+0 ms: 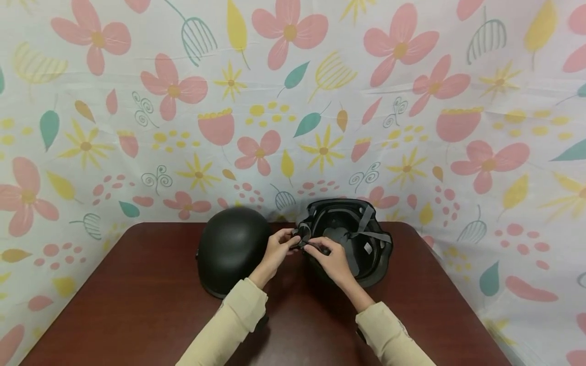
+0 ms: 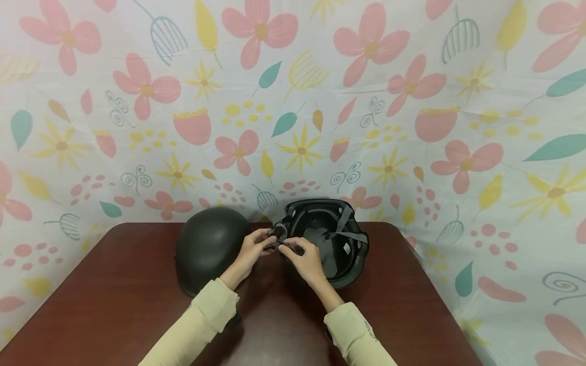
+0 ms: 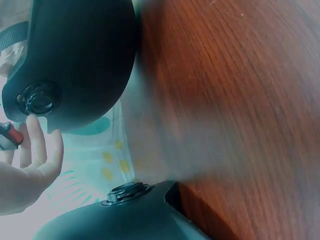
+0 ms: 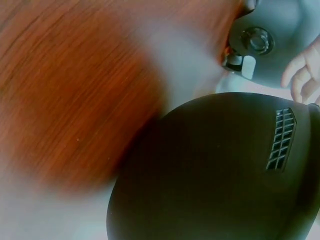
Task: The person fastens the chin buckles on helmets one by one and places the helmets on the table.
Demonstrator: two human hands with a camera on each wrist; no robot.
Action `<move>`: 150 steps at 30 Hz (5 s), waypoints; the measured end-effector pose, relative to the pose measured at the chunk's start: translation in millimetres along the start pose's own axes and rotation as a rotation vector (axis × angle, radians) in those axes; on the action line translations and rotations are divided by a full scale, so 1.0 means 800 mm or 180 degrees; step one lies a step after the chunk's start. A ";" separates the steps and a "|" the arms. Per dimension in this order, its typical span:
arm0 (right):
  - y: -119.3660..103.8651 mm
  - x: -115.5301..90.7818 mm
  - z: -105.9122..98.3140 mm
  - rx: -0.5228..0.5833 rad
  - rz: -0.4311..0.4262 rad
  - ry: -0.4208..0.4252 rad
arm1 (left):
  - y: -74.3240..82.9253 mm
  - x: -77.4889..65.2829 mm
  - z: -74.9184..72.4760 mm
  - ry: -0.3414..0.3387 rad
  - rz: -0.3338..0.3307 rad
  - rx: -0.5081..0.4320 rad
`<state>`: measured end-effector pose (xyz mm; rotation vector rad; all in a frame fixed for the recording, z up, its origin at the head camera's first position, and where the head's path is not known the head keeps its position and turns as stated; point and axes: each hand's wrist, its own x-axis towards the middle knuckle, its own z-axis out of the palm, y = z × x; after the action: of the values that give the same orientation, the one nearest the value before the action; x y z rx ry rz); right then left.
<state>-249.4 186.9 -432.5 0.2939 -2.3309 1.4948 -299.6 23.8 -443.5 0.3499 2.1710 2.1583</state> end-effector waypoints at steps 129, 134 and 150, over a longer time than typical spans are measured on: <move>-0.021 0.016 -0.040 0.0091 0.0104 -0.1038 | 0.023 -0.032 -0.031 -0.0265 0.2177 0.1740; -0.017 0.013 -0.040 0.0080 0.0119 -0.1028 | 0.022 -0.035 -0.033 -0.0232 0.2236 0.2081; -0.006 0.007 -0.034 0.0226 0.0250 -0.0945 | 0.029 -0.038 -0.030 -0.0265 0.2582 0.2874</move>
<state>-247.5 209.8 -415.7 0.4771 -2.5451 1.6733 -272.2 -6.0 -424.0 1.5290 3.1613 1.0770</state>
